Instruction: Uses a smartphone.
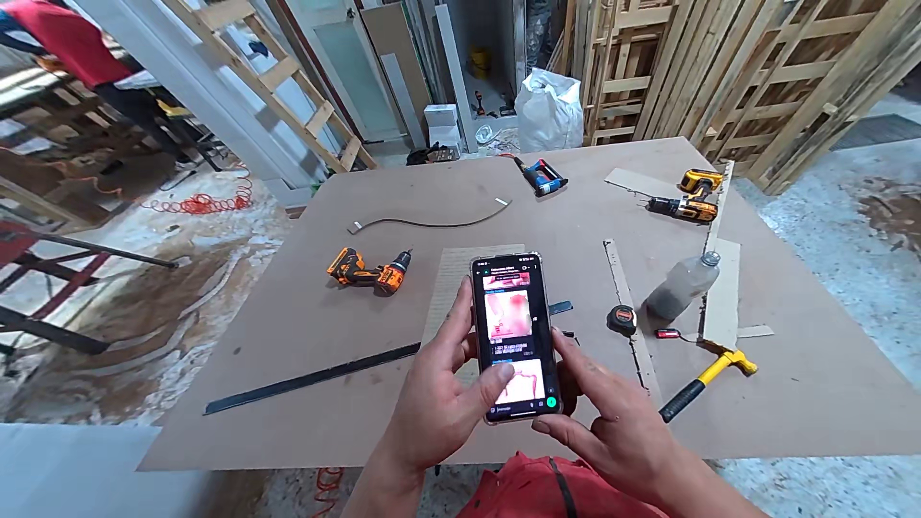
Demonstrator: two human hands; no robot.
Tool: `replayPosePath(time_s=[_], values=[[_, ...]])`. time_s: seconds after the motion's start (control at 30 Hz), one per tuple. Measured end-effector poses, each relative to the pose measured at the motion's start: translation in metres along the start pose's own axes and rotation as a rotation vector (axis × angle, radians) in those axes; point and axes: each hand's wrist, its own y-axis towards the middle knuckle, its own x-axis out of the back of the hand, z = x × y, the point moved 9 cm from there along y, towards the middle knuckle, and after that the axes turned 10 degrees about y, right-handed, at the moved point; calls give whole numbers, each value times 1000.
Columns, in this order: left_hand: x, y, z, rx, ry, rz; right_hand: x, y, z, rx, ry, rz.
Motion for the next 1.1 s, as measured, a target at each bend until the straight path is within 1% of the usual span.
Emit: replayPosePath(time_s=[0.1, 0.23, 0.6, 0.73, 0.83, 0.93, 1.03, 1.1], values=[[3, 0, 1, 28, 32, -101, -1, 1, 2, 17, -15, -1], [-1, 0, 2, 61, 19, -48, 0, 1, 3, 18, -23, -7], [0, -4, -1, 74, 18, -47, -2, -2, 5, 18, 4, -16], [8, -11, -2, 70, 1, -60, -10, 1, 6, -1, 18, 18], [20, -24, 4, 84, -18, -103, -23, 7, 6, 8, 35, 79], [36, -47, 13, 105, -6, -197, -45, 13, 5, 33, 53, 171], [58, -78, 22, 139, -9, -314, -76, 21, 4, 72, 79, 274], [76, -107, 30, 156, -18, -394, -106, 25, 7, 91, 91, 349]])
